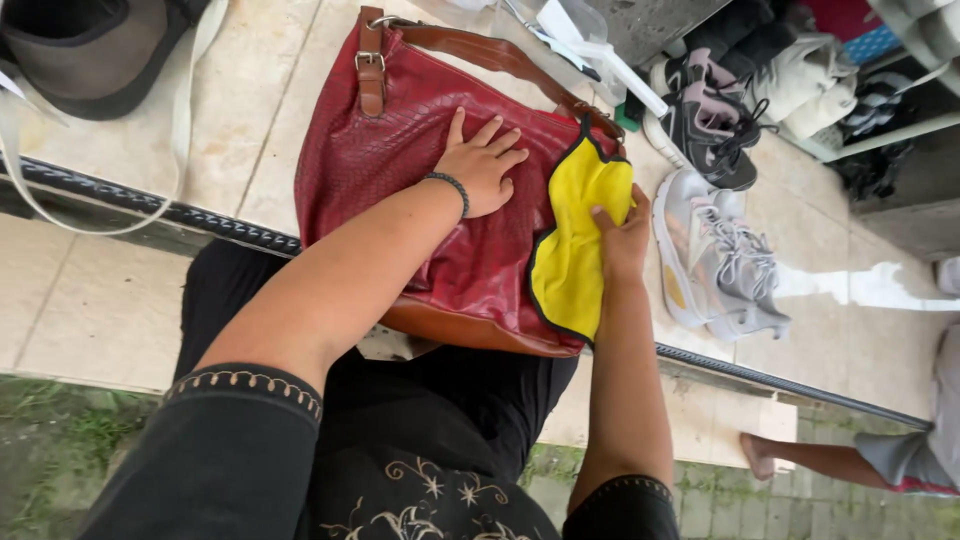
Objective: Cleaning a red leather handbag with a yellow cloth
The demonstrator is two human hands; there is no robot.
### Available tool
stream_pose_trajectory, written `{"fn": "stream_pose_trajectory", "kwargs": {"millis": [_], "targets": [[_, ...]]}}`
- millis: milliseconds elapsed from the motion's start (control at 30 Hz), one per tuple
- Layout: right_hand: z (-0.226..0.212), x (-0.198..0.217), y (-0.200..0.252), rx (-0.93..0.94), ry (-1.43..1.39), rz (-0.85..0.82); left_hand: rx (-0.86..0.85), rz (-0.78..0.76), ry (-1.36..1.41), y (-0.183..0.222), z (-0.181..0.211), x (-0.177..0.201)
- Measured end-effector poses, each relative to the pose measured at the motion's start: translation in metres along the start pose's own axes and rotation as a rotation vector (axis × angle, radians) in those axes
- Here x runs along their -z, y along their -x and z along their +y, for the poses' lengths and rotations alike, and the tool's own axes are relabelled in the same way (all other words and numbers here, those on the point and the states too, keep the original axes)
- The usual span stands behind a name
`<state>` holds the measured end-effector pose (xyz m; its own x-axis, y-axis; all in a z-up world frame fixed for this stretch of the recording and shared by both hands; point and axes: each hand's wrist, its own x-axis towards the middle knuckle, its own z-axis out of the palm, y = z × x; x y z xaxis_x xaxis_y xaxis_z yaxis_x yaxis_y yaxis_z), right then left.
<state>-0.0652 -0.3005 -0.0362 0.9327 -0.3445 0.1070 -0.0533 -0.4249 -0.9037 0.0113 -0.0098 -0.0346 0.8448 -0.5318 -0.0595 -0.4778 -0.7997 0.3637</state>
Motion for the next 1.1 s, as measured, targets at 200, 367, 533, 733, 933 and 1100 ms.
{"fn": "stream_pose_trajectory", "kwargs": {"millis": [200,367,533,733,933,1100], "targets": [[-0.02,0.002,0.01,-0.057,0.085,-0.062,0.019,-0.015,-0.016,0.002,0.0,0.002],[-0.016,0.025,0.015,-0.038,0.156,-0.143,0.022,-0.018,-0.009,0.011,0.008,0.017],[0.033,0.036,-0.002,-0.043,0.142,-0.144,0.028,-0.032,-0.059,0.019,0.007,0.021],[-0.053,-0.012,-0.021,-0.171,0.232,-0.003,-0.034,-0.09,0.012,0.021,0.008,0.036],[-0.081,-0.023,-0.005,-0.186,0.465,0.019,-0.028,-0.057,0.005,0.019,0.007,0.035],[-0.097,-0.001,0.044,-0.255,0.523,-0.066,-0.02,-0.088,0.026,0.021,0.008,0.039]]}}
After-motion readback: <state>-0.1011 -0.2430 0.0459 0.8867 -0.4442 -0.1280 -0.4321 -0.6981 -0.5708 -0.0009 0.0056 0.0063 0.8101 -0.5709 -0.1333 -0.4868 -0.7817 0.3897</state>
